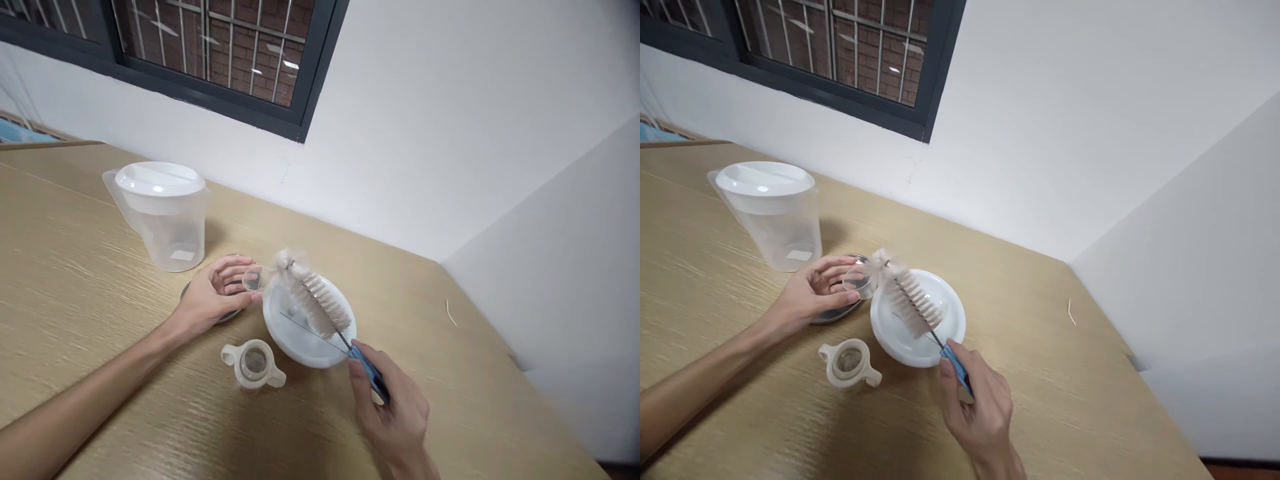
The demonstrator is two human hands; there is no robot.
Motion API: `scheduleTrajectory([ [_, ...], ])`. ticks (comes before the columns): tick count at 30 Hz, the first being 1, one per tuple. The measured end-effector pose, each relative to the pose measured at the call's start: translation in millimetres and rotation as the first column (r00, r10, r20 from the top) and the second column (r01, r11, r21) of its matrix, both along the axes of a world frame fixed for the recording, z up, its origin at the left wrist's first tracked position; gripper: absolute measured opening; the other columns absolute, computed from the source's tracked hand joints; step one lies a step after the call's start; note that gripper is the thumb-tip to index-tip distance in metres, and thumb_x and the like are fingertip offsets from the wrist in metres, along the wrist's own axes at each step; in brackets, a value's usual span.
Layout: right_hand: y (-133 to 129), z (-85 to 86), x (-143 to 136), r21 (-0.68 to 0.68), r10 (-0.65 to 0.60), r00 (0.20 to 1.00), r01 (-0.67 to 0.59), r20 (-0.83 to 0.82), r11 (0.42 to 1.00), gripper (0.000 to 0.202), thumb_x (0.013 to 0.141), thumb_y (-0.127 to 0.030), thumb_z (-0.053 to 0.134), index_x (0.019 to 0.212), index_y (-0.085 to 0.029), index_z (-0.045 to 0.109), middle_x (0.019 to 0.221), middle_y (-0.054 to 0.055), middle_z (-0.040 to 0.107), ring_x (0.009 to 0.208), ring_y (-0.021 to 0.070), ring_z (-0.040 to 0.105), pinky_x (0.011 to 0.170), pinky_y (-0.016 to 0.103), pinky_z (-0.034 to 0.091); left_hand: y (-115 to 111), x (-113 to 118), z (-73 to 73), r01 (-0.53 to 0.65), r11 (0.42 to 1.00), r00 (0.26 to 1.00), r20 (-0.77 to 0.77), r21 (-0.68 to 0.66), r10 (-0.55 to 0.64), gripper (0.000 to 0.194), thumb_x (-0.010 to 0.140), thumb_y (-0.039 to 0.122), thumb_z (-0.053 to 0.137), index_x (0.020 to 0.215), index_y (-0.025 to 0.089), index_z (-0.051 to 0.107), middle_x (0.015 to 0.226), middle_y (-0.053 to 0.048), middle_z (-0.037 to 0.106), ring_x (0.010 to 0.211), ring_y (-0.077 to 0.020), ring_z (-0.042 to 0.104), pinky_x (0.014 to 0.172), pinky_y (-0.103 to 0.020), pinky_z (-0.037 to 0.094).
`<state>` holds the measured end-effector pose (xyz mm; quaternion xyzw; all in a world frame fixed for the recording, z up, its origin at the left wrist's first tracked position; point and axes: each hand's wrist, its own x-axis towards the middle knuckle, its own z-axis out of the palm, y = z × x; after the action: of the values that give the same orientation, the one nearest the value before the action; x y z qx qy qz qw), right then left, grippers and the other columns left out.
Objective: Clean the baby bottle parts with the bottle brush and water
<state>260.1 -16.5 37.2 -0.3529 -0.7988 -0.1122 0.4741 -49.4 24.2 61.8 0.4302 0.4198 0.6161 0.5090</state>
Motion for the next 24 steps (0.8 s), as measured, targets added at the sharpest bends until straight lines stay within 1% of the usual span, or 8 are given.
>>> scheduleTrajectory([
  [2,0.1,0.3,-1.0,-0.018,0.027,0.999,-0.026,0.024,1.0,0.019,0.098,-0.014,0.063,0.116,-0.014,0.067,0.081,0.004,0.073,0.061,0.0107,0.067,0.055,0.021,0.052,0.7,-0.7,-2.0,0.01,1.0,1.0,0.026,0.021,-0.01,0.062,0.058,0.017,0.099,0.112,0.016,0.067,0.112,-0.01,0.078,0.105,-0.0218,0.074,0.09,-0.033,0.061],
  [4,1.0,0.5,-2.2,-0.043,0.05,0.998,-0.048,0.031,0.998,0.018,0.098,-0.013,0.063,0.116,-0.014,0.067,0.08,0.003,0.072,0.059,0.009,0.064,0.055,0.02,0.052,0.9,-1.3,-3.6,0.031,0.999,0.998,0.052,0.035,-0.033,0.06,0.06,0.017,0.098,0.112,0.017,0.066,0.117,-0.01,0.077,0.102,-0.0208,0.075,0.091,-0.034,0.061],
  [7,3.3,-0.4,-3.0,-0.065,0.043,0.999,-0.041,0.028,0.997,0.018,0.098,-0.013,0.063,0.116,-0.014,0.066,0.084,0.004,0.074,0.061,0.0094,0.067,0.057,0.02,0.053,0.8,-1.9,-4.7,0.057,0.998,0.996,0.063,0.016,-0.058,0.061,0.062,0.018,0.097,0.113,0.017,0.064,0.121,-0.011,0.075,0.098,-0.0209,0.076,0.09,-0.036,0.062],
  [11,4.6,-1.8,-1.0,-0.068,-0.004,1.0,0.006,0.029,0.998,0.017,0.1,-0.016,0.063,0.116,-0.015,0.066,0.085,0.005,0.075,0.059,0.0094,0.066,0.054,0.02,0.052,1.0,-3.6,-5.5,0.048,0.999,0.999,0.013,-0.004,-0.048,0.062,0.066,0.023,0.097,0.119,0.016,0.066,0.123,-0.013,0.076,0.106,-0.0218,0.073,0.096,-0.037,0.058],
  [15,2.3,-1.6,0.5,-0.052,-0.015,1.0,0.016,0.023,0.998,0.016,0.101,-0.017,0.062,0.116,-0.015,0.067,0.083,0.005,0.075,0.057,0.0093,0.065,0.054,0.02,0.052,0.4,-5.0,-6.6,0.026,1.0,1.0,-0.012,-0.009,-0.026,0.055,0.071,0.031,0.095,0.119,0.018,0.071,0.128,-0.012,0.075,0.112,-0.0216,0.071,0.105,-0.038,0.052],
  [19,0.1,0.0,-0.4,-0.025,-0.015,1.0,0.016,0.021,1.0,0.017,0.101,-0.017,0.061,0.116,-0.014,0.066,0.083,0.005,0.075,0.061,0.0104,0.068,0.054,0.02,0.051,-0.4,-3.9,-6.1,0.012,1.0,1.0,0.027,0.003,-0.012,0.052,0.07,0.034,0.096,0.115,0.02,0.074,0.123,-0.008,0.076,0.106,-0.019,0.071,0.097,-0.033,0.054],
  [21,0.2,0.8,-1.4,-0.031,-0.005,0.999,0.006,0.032,1.0,0.017,0.1,-0.016,0.062,0.116,-0.014,0.066,0.083,0.005,0.074,0.062,0.0103,0.068,0.056,0.02,0.052,-0.3,-3.4,-5.6,0.013,1.0,0.999,0.038,0.011,-0.013,0.051,0.069,0.035,0.097,0.113,0.021,0.076,0.119,-0.007,0.077,0.102,-0.0179,0.072,0.091,-0.031,0.055],
  [24,1.8,1.4,-2.6,-0.057,0.016,0.999,-0.014,0.041,0.998,0.015,0.099,-0.015,0.063,0.114,-0.014,0.066,0.079,0.002,0.072,0.059,0.0087,0.065,0.057,0.019,0.052,0.6,-3.3,-6.0,0.025,0.999,0.998,0.054,0.024,-0.027,0.049,0.069,0.036,0.096,0.112,0.022,0.077,0.114,-0.006,0.078,0.096,-0.0157,0.072,0.086,-0.027,0.055],
])
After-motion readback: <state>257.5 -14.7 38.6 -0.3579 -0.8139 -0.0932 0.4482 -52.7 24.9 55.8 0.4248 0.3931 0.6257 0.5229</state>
